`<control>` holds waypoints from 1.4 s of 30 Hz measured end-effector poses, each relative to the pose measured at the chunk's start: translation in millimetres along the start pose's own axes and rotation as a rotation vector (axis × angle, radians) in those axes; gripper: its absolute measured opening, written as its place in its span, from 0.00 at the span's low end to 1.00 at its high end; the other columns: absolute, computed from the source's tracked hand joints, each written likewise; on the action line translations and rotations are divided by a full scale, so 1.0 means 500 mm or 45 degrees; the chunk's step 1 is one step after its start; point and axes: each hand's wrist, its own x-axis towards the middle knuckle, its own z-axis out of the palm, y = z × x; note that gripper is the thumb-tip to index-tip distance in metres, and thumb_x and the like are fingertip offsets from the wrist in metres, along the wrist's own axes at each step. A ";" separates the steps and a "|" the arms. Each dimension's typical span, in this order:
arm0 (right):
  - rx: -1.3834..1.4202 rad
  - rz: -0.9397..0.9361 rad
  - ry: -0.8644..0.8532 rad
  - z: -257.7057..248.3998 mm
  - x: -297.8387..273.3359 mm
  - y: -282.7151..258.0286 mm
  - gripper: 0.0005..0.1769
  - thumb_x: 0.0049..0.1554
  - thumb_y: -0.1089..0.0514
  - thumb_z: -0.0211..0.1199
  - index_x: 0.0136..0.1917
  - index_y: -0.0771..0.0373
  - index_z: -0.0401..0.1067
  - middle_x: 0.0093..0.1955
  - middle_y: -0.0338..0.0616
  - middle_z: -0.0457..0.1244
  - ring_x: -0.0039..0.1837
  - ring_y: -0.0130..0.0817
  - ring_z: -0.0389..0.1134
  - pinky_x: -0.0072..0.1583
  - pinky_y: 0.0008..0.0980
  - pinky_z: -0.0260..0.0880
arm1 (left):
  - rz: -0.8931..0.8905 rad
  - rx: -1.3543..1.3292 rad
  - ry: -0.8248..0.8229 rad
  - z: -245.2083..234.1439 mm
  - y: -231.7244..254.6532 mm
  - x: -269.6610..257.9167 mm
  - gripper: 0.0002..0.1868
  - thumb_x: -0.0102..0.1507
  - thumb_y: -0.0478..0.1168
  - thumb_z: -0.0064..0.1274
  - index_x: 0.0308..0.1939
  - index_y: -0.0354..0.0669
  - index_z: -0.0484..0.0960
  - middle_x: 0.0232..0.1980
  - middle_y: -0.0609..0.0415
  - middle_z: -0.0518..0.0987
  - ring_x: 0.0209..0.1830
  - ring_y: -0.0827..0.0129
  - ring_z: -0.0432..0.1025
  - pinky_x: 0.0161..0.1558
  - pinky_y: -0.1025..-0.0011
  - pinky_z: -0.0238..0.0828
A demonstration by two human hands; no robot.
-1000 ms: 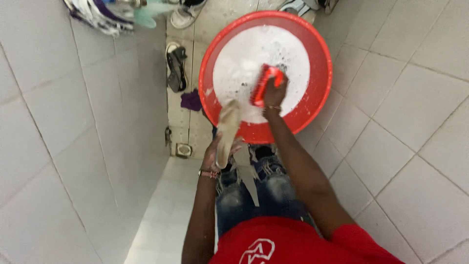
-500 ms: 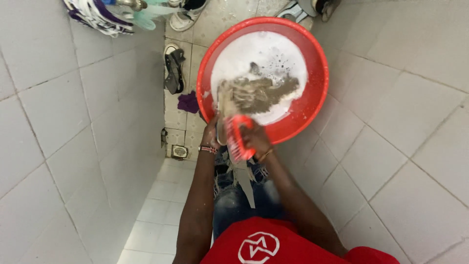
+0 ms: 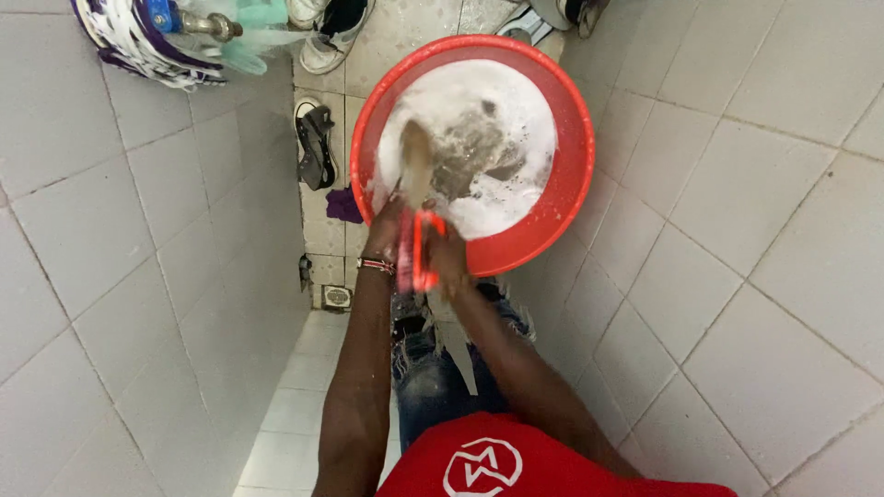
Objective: Washing a black high-top sneaker and its insole using a brush and soapy water in a basin.
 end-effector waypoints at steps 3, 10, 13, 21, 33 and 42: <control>0.492 -0.052 0.023 0.025 0.033 -0.062 0.19 0.62 0.61 0.61 0.66 0.64 0.67 0.48 0.43 0.68 0.43 0.31 0.71 0.43 0.31 0.75 | 0.024 0.863 0.475 -0.172 -0.056 0.062 0.26 0.73 0.46 0.53 0.72 0.39 0.68 0.61 0.46 0.79 0.56 0.66 0.75 0.54 0.70 0.75; 0.094 0.043 -0.007 -0.020 -0.054 -0.028 0.17 0.63 0.52 0.62 0.63 0.61 0.70 0.31 0.34 0.60 0.27 0.24 0.59 0.27 0.29 0.59 | -0.366 2.599 0.462 -0.179 -0.062 0.069 0.22 0.79 0.45 0.30 0.65 0.38 0.76 0.43 0.43 0.83 0.41 0.60 0.77 0.46 0.64 0.76; 0.040 -0.047 0.052 -0.043 -0.033 -0.077 0.18 0.61 0.52 0.64 0.62 0.60 0.70 0.31 0.33 0.61 0.27 0.23 0.59 0.28 0.28 0.59 | 0.293 1.714 0.640 -0.110 -0.086 0.031 0.16 0.73 0.36 0.37 0.59 0.37 0.78 0.44 0.51 0.75 0.40 0.67 0.71 0.44 0.70 0.73; -0.276 -0.437 0.059 -0.107 0.068 -0.010 0.25 0.62 0.55 0.68 0.63 0.67 0.59 0.48 0.41 0.65 0.44 0.26 0.66 0.44 0.27 0.71 | 0.299 1.273 0.720 0.026 -0.122 -0.095 0.14 0.65 0.28 0.58 0.54 0.31 0.76 0.44 0.52 0.75 0.42 0.71 0.69 0.42 0.74 0.71; 0.108 0.128 0.070 -0.051 -0.034 -0.045 0.36 0.54 0.68 0.69 0.71 0.66 0.54 0.64 0.55 0.64 0.59 0.39 0.72 0.58 0.36 0.78 | -0.202 0.822 0.444 -0.007 -0.111 -0.166 0.21 0.68 0.46 0.52 0.60 0.38 0.76 0.52 0.55 0.81 0.46 0.72 0.77 0.47 0.69 0.77; -0.123 -0.283 0.139 0.018 -0.223 0.000 0.41 0.55 0.59 0.72 0.75 0.65 0.54 0.69 0.54 0.59 0.66 0.45 0.66 0.63 0.41 0.72 | -0.010 -0.172 -0.140 0.030 -0.012 0.008 0.36 0.68 0.58 0.49 0.68 0.31 0.69 0.55 0.38 0.78 0.48 0.57 0.78 0.48 0.61 0.81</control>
